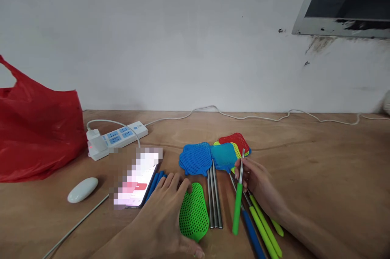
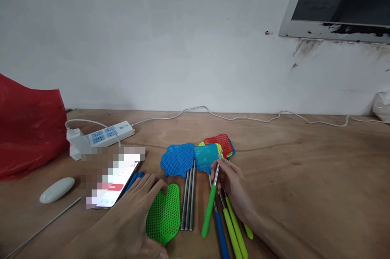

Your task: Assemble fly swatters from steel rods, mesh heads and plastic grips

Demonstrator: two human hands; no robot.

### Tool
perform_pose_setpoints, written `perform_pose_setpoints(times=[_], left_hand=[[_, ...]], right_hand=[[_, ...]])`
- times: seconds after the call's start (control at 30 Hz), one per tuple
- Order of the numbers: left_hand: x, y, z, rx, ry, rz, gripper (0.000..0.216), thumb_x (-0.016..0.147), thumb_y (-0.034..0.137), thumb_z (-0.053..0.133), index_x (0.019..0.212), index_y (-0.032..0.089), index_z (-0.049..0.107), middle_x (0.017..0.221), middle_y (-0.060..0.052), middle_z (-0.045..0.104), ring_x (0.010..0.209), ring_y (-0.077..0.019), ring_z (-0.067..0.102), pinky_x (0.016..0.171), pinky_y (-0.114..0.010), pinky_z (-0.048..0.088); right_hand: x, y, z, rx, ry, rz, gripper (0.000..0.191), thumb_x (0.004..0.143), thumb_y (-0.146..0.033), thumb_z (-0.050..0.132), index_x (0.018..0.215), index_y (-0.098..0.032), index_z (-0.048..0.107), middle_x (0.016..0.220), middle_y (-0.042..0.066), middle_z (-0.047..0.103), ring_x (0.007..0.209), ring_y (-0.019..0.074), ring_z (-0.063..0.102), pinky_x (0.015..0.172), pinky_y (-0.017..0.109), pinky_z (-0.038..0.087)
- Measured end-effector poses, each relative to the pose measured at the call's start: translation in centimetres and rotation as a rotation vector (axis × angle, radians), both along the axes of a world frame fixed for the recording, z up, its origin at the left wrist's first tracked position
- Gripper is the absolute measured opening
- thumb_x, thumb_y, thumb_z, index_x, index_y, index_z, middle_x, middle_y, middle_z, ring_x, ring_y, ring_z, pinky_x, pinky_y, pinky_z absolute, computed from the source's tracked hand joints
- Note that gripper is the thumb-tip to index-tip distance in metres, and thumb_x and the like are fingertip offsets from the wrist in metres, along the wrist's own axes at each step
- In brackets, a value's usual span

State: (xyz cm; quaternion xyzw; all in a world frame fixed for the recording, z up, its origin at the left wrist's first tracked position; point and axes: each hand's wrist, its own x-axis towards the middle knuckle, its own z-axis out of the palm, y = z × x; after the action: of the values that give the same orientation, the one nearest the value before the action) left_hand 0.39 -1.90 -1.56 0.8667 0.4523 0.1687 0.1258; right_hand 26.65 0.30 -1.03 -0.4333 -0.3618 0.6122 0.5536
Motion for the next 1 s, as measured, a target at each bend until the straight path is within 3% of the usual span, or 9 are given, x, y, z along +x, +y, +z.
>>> perform_pose_setpoints(times=[0.1,0.23,0.4,0.57,0.63,0.7,0.77,0.83,1.0], left_hand=[[0.0,0.2,-0.5,-0.051,-0.033,0.007,0.087,0.039,0.074,0.079,0.104,0.020,0.057,0.108,-0.012,0.055,0.099,-0.0390,0.052,0.090,-0.060,0.041],[0.4,0.1,0.4,-0.167,-0.104,0.022,0.082,0.040,0.065,0.086,0.103,0.021,0.054,0.108,-0.009,0.055,0.098,-0.0371,0.054,0.087,-0.054,0.045],[0.2,0.1,1.8,-0.324,-0.325,0.030,0.087,0.056,0.040,0.092,0.130,0.029,0.047,0.125,-0.007,0.058,0.112,-0.0344,0.056,0.097,-0.050,0.044],[0.3,0.4,2.5,-0.480,-0.572,0.045,0.039,0.081,0.037,0.073,0.117,0.028,0.062,0.112,-0.004,0.070,0.103,-0.0288,0.065,0.088,-0.040,0.052],[0.4,0.5,2.8,-0.504,-0.690,0.123,0.037,0.084,0.044,0.069,0.116,0.025,0.064,0.111,-0.006,0.071,0.101,-0.0283,0.066,0.084,-0.037,0.054],[0.5,0.7,3.0,-0.533,-0.794,0.213,0.044,0.086,0.052,0.065,0.118,0.023,0.061,0.108,-0.007,0.070,0.090,-0.0253,0.068,0.069,-0.031,0.057],[0.5,1.0,3.0,-0.588,-0.871,0.285,0.050,0.087,0.059,0.061,0.122,0.023,0.057,0.094,-0.004,0.068,0.066,-0.0185,0.065,0.045,-0.023,0.049],[0.5,1.2,2.9,-0.648,-0.937,0.333,0.056,0.085,0.063,0.060,0.125,0.024,0.052,0.079,0.001,0.062,0.048,-0.0130,0.055,0.032,-0.018,0.036],[0.6,1.5,2.5,-0.647,-1.046,0.350,0.058,0.082,0.061,0.064,0.126,0.025,0.050,0.072,0.005,0.055,0.046,-0.0101,0.049,0.028,-0.014,0.030]], right_hand=[[0.0,0.0,0.0,-0.007,-0.009,-0.003,0.035,0.079,-0.051,0.073,0.079,-0.017,0.067,0.065,0.000,0.062,0.047,0.0083,0.046,0.043,0.019,0.039],[0.0,0.1,0.1,-0.015,-0.020,-0.010,0.036,0.077,-0.052,0.074,0.077,-0.017,0.066,0.063,-0.001,0.060,0.047,0.0082,0.046,0.043,0.019,0.038],[-0.1,-0.1,0.5,-0.020,-0.051,-0.022,0.040,0.074,-0.056,0.075,0.079,-0.018,0.066,0.063,-0.001,0.061,0.047,0.0081,0.044,0.043,0.020,0.036],[-0.1,0.0,0.3,0.028,-0.153,-0.018,0.043,0.078,-0.060,0.071,0.080,-0.017,0.066,0.043,-0.006,0.047,0.040,0.0076,0.034,0.041,0.020,0.027],[0.1,0.2,0.1,0.056,-0.174,0.057,0.045,0.079,-0.062,0.068,0.081,-0.016,0.067,0.036,-0.009,0.038,0.035,0.0069,0.027,0.039,0.021,0.024],[0.2,0.3,0.0,0.060,-0.188,0.169,0.048,0.080,-0.063,0.065,0.083,-0.015,0.068,0.033,-0.011,0.034,0.032,0.0061,0.022,0.037,0.021,0.021],[0.3,0.2,0.0,0.053,-0.202,0.286,0.047,0.084,-0.060,0.062,0.086,-0.013,0.071,0.033,-0.011,0.035,0.031,0.0057,0.022,0.037,0.021,0.020],[0.4,-0.1,0.2,0.050,-0.210,0.402,0.044,0.088,-0.053,0.058,0.090,-0.012,0.073,0.035,-0.010,0.038,0.031,0.0060,0.024,0.037,0.022,0.020],[0.6,-0.8,0.5,0.072,-0.257,0.679,0.041,0.091,-0.044,0.057,0.105,-0.010,0.075,0.040,-0.008,0.044,0.033,0.0068,0.032,0.039,0.022,0.024]])
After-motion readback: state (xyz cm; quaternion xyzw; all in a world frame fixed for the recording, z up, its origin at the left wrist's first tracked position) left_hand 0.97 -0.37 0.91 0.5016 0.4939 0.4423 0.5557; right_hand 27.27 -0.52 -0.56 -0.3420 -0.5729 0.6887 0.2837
